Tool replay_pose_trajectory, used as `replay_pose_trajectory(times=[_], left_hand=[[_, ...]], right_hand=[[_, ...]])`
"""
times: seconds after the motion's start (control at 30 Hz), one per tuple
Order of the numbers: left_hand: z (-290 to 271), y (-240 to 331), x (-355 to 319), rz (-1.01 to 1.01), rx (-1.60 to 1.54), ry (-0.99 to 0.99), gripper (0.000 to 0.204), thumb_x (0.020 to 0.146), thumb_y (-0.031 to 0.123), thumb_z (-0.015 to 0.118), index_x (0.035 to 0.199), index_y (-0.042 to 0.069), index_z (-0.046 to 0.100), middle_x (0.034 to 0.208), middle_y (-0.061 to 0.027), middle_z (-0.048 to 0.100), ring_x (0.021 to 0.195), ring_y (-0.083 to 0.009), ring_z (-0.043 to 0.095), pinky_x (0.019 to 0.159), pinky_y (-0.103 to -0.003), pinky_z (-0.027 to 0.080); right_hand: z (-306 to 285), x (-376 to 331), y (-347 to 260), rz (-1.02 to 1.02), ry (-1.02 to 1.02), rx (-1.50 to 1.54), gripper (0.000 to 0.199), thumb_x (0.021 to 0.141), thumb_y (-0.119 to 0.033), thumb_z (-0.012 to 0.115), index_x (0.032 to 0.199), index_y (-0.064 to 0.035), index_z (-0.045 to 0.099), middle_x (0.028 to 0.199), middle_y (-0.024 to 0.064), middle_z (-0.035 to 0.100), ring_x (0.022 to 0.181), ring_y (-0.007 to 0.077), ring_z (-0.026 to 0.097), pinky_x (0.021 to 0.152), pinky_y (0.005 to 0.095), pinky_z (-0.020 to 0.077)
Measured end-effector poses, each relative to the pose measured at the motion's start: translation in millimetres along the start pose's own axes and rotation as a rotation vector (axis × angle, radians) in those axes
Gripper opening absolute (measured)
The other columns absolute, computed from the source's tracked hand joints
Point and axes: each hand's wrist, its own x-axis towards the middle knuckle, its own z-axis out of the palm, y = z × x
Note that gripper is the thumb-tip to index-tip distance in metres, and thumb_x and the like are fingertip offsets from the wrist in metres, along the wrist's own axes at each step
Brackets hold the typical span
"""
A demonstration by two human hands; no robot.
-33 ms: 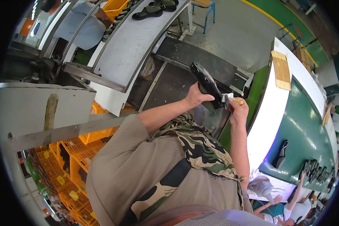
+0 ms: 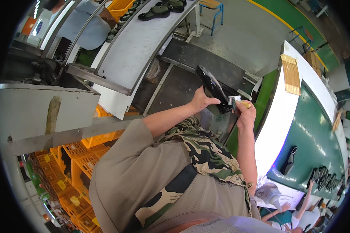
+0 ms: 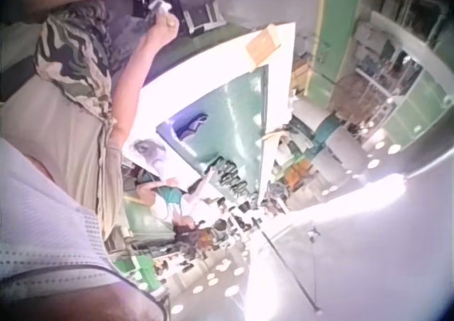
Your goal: Apply adhesive to shoe components and move finished assemblies to a storage rack.
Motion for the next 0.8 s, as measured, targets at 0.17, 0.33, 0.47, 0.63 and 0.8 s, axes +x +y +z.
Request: replay_pose_trajectory(times=[0.17, 0.33, 0.47, 0.63, 0.8], left_hand=[[-75.1, -32.6, -7.5, -0.56, -0.457, 0.203, 0.029, 0.07, 0.005, 0.076, 0.096, -0.003, 0.066, 0.092, -0.012, 0.068, 0.08, -0.0249, 0.068, 0.074, -0.039, 0.056], [-213.9, -73.7, -31.8, -0.598, -0.499, 0.581, 0.024, 0.07, 0.009, 0.077, 0.091, 0.004, 0.067, 0.088, -0.0094, 0.068, 0.077, -0.0254, 0.067, 0.073, -0.042, 0.058], [-321.1, -44.7, -48.0, -0.37, -0.539, 0.652, 0.029, 0.079, 0.026, 0.074, 0.101, 0.011, 0.065, 0.091, -0.0055, 0.067, 0.079, -0.0232, 0.066, 0.064, -0.04, 0.057], [-419.4, -76.1, -58.3, -0.448, -0.423, 0.807, 0.036, 0.08, 0.029, 0.073, 0.108, 0.008, 0.063, 0.1, -0.0086, 0.065, 0.082, -0.0251, 0.066, 0.067, -0.042, 0.057], [-405.5, -136.3, -90.8, -0.553, -0.218, 0.917, 0.045, 0.083, 0.033, 0.071, 0.117, 0.005, 0.059, 0.111, -0.0124, 0.063, 0.087, -0.0274, 0.065, 0.069, -0.045, 0.056]], right_hand=[[8.8, 16.4, 3.3, -0.029, -0.069, 0.03, 0.018, 0.078, -0.001, 0.074, 0.085, -0.005, 0.058, 0.071, 0.0018, 0.059, 0.056, 0.0102, 0.053, 0.049, 0.0243, 0.0431], [-20.9, 27.0, 9.2, 0.041, 0.009, -0.013, 0.017, 0.08, -0.002, 0.072, 0.085, -0.0053, 0.056, 0.069, 0.0014, 0.057, 0.055, 0.0104, 0.052, 0.05, 0.0241, 0.0439], [-54.8, 18.1, 16.1, 0.105, 0.129, 0.007, 0.016, 0.081, -0.002, 0.07, 0.088, -0.0049, 0.055, 0.071, 0.0031, 0.058, 0.056, 0.0118, 0.053, 0.052, 0.0266, 0.049], [-97.2, 3.8, 28.3, 0.143, 0.17, 0.063, 0.016, 0.083, -0.004, 0.069, 0.091, -0.0062, 0.056, 0.072, 0.003, 0.059, 0.057, 0.0127, 0.056, 0.051, 0.0271, 0.0487], [-137.3, -22.5, 29.0, 0.16, 0.237, 0.106, 0.011, 0.086, -0.007, 0.065, 0.093, -0.0092, 0.056, 0.078, 0.0024, 0.061, 0.065, 0.0132, 0.06, 0.055, 0.027, 0.0505]])
